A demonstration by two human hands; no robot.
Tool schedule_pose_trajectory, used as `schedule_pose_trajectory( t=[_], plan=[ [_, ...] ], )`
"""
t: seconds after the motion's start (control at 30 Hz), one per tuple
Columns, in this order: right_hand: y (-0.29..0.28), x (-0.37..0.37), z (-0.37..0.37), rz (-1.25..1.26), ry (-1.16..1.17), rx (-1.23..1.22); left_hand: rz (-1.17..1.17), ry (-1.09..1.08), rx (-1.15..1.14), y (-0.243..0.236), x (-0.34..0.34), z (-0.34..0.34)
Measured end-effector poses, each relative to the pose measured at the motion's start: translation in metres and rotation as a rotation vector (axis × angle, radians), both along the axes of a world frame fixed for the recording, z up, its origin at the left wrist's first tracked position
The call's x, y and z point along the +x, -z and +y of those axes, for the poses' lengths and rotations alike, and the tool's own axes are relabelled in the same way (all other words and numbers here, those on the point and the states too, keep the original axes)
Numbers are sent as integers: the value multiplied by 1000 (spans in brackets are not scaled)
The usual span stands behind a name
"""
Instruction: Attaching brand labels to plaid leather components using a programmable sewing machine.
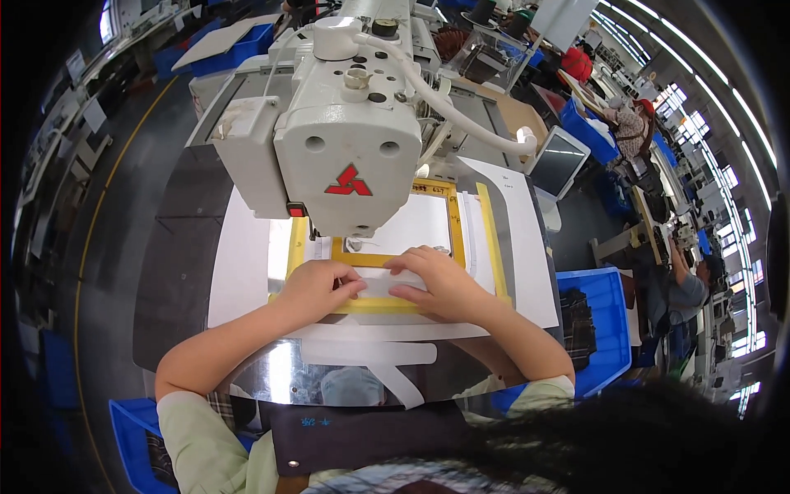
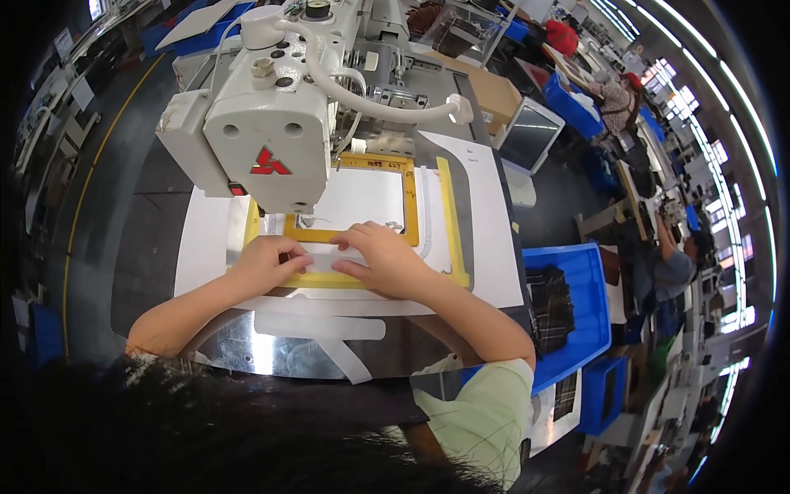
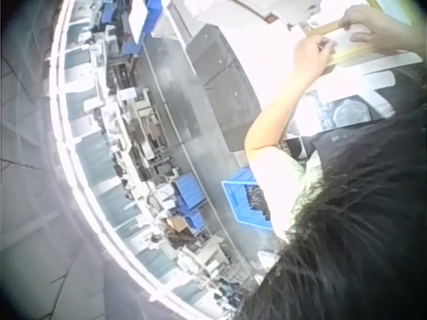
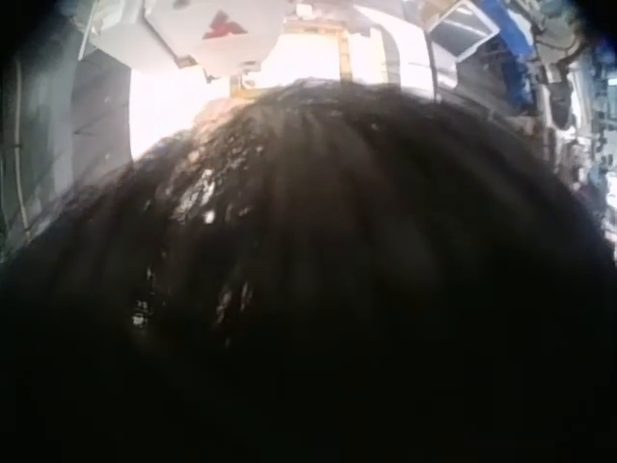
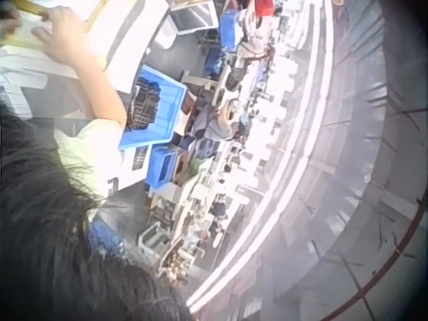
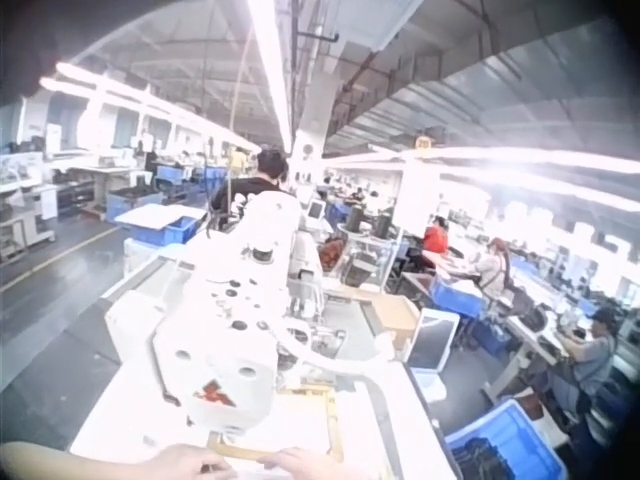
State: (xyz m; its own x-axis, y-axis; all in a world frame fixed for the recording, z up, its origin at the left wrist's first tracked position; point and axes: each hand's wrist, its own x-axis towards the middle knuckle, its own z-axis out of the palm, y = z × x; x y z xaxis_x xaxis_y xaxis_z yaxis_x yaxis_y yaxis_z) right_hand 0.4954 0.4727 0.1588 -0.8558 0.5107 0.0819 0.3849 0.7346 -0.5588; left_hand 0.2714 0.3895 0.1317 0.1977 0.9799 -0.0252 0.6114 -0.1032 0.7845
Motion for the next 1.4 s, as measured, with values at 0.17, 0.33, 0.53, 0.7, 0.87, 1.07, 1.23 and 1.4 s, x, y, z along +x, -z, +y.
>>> schedule_pose_trajectory(
  t=[0.17, 0.33, 0.53, 0.7, 0.87, 1.07, 1.23, 1.4],
  plan=[
    [19, -37, 9, -39, 181, -262, 41, -306, 82, 8, -8, -5],
    [23, -56, 32, -57, 239, -103, 240, -206, 178, -6, -3, -10],
    [44, -56, 54, -12, 234, -127, 527, 39, 552, 14, 1, -10],
    [39, -56, 53, -41, 245, -132, 605, 87, 491, 12, 4, -6],
    [19, -31, 53, -172, 336, -25, 587, 135, 467, 10, 0, -1],
    [18, 27, 66, -159, 518, -231, 635, 140, 474, 6, 2, -1],
    [22, 32, 68, -156, 501, -262, 584, 131, 456, 8, 3, 0],
    [20, 33, 68, -193, 519, -119, 536, 96, 458, 10, 3, -3]
  ],
)
